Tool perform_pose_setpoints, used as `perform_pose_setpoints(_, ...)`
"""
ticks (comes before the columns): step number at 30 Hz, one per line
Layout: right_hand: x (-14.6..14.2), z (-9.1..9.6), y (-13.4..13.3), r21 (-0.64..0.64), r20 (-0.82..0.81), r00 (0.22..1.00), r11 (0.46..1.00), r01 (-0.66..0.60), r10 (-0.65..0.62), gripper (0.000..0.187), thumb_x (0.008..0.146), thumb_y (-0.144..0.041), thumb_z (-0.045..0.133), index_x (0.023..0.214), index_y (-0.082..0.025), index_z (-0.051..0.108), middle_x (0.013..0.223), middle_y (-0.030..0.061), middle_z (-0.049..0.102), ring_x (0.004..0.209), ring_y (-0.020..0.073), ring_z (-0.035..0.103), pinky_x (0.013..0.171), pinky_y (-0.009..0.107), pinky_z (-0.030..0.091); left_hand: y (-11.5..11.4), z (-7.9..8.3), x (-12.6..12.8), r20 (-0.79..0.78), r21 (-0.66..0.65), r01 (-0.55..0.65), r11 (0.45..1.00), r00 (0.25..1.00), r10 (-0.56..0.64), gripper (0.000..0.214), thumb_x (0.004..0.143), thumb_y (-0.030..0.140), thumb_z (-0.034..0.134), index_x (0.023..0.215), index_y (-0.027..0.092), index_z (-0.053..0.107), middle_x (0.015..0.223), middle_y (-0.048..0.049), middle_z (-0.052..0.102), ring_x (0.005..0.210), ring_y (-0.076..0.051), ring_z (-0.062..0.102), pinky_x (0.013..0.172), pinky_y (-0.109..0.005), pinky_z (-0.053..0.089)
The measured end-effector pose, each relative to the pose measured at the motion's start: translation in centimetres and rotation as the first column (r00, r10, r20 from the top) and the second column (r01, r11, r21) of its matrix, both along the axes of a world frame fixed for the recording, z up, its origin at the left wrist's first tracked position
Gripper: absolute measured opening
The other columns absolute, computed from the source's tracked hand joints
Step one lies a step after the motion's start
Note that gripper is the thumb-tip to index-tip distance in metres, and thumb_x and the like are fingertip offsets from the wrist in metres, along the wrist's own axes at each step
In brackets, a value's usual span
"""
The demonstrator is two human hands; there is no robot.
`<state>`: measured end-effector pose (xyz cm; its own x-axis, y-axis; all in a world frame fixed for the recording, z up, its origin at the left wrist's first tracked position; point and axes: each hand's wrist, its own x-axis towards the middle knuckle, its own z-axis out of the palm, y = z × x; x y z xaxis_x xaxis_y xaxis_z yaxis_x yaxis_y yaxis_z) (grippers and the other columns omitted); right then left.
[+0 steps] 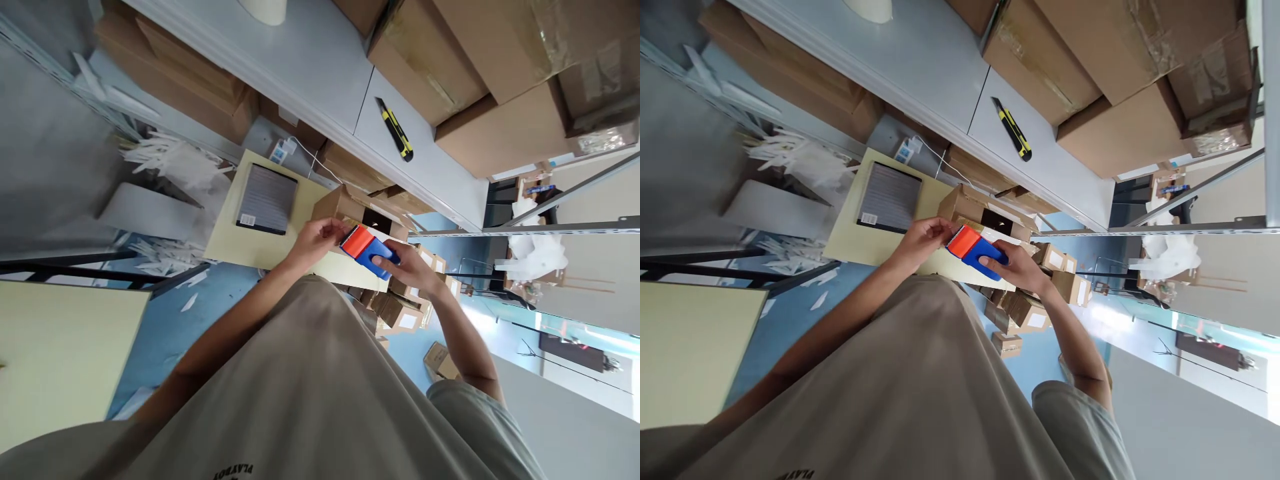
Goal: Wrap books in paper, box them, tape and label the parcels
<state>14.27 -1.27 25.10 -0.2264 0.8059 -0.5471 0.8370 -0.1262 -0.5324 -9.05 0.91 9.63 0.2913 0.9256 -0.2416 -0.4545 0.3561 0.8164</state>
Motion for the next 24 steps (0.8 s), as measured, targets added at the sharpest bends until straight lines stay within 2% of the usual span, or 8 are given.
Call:
perform_pose_setpoints(4,-0.7,1.8,1.3,-0.079,0.156,0.984,0.994,-0.069,0.081,0.072,0.099,-0.093,0.066,0.102,-0.021,0.075,0.086,0.0064,0.076,0.076,0.0215,0.067,0.066,0.034,0.046,-1.6,-1.4,1.8,-0.007,-0.1,-0.036,0.994,0.999,0.035,0.039,0.074,0.053,0.099,0.084,0.021,0.079,0.09,-0.0055,0.084,0.091,-0.022,0.077,0.086,-0.034,0.062)
perform_pose_setpoints(7,-0.6,3.9,2.6,-0.161,0.217,0.968,0.983,-0.092,0.127,0.074,0.096,-0.095,0.068,0.097,-0.022,0.076,0.083,0.0066,0.077,0.071,0.0202,0.066,0.062,0.033,0.045,-1.9,-2.0,2.0,-0.007,-0.122,-0.061,0.991,0.998,0.06,0.039,0.075,0.053,0.098,0.086,0.021,0.079,0.091,-0.0059,0.083,0.089,-0.021,0.076,0.081,-0.033,0.059)
perform_pose_setpoints(11,0.9,8.2,4.3,-0.315,0.237,0.963,0.948,-0.051,0.13,0.073,0.09,-0.096,0.075,0.09,-0.023,0.077,0.078,0.0052,0.078,0.066,0.0204,0.07,0.059,0.034,0.05,0.0,-4.3,0.2,-0.079,-0.17,-0.236,0.957,0.971,0.225,0.046,0.078,0.061,0.099,0.091,0.022,0.08,0.093,-0.006,0.082,0.083,-0.018,0.072,0.069,-0.028,0.052)
perform_pose_setpoints(13,1.5,10.1,5.3,-0.311,0.294,0.953,0.95,0.026,0.071,0.073,0.087,-0.096,0.078,0.093,-0.023,0.081,0.078,0.0053,0.079,0.065,0.0217,0.072,0.059,0.036,0.053,1.4,-5.9,-0.5,-0.112,-0.2,-0.298,0.933,0.953,0.281,0.044,0.08,0.059,0.1,0.089,0.021,0.078,0.09,-0.0059,0.081,0.083,-0.018,0.071,0.068,-0.026,0.051)
perform_pose_setpoints(15,1.3,11.3,6.3,-0.248,0.357,0.933,0.967,0.054,0.039,0.076,0.086,-0.097,0.078,0.097,-0.022,0.085,0.078,0.0057,0.079,0.065,0.0224,0.072,0.059,0.037,0.054,2.6,-7.2,-0.4,-0.12,-0.237,-0.313,0.92,0.949,0.292,0.038,0.084,0.051,0.1,0.088,0.02,0.078,0.088,-0.0056,0.08,0.082,-0.017,0.07,0.068,-0.026,0.05)
perform_pose_setpoints(18,-0.3,11.5,8.2,-0.149,0.411,0.909,0.989,0.001,0.062,0.08,0.087,-0.1,0.074,0.095,-0.021,0.086,0.076,0.0059,0.076,0.066,0.0219,0.069,0.058,0.036,0.052,3.8,-8.4,1.2,-0.132,-0.302,-0.324,0.897,0.946,0.298,0.028,0.089,0.041,0.097,0.087,0.019,0.078,0.088,-0.0042,0.079,0.077,-0.014,0.066,0.066,-0.025,0.046)
perform_pose_setpoints(24,-3.2,9.8,11.7,-0.072,0.459,0.882,0.994,-0.085,0.109,0.081,0.087,-0.101,0.075,0.082,-0.021,0.08,0.066,0.0043,0.066,0.064,0.02,0.062,0.058,0.035,0.046,4.8,-10.2,3.7,-0.162,-0.351,-0.369,0.861,0.929,0.332,0.028,0.092,0.037,0.094,0.081,0.02,0.075,0.078,-0.0008,0.071,0.071,-0.014,0.059,0.065,-0.027,0.041)
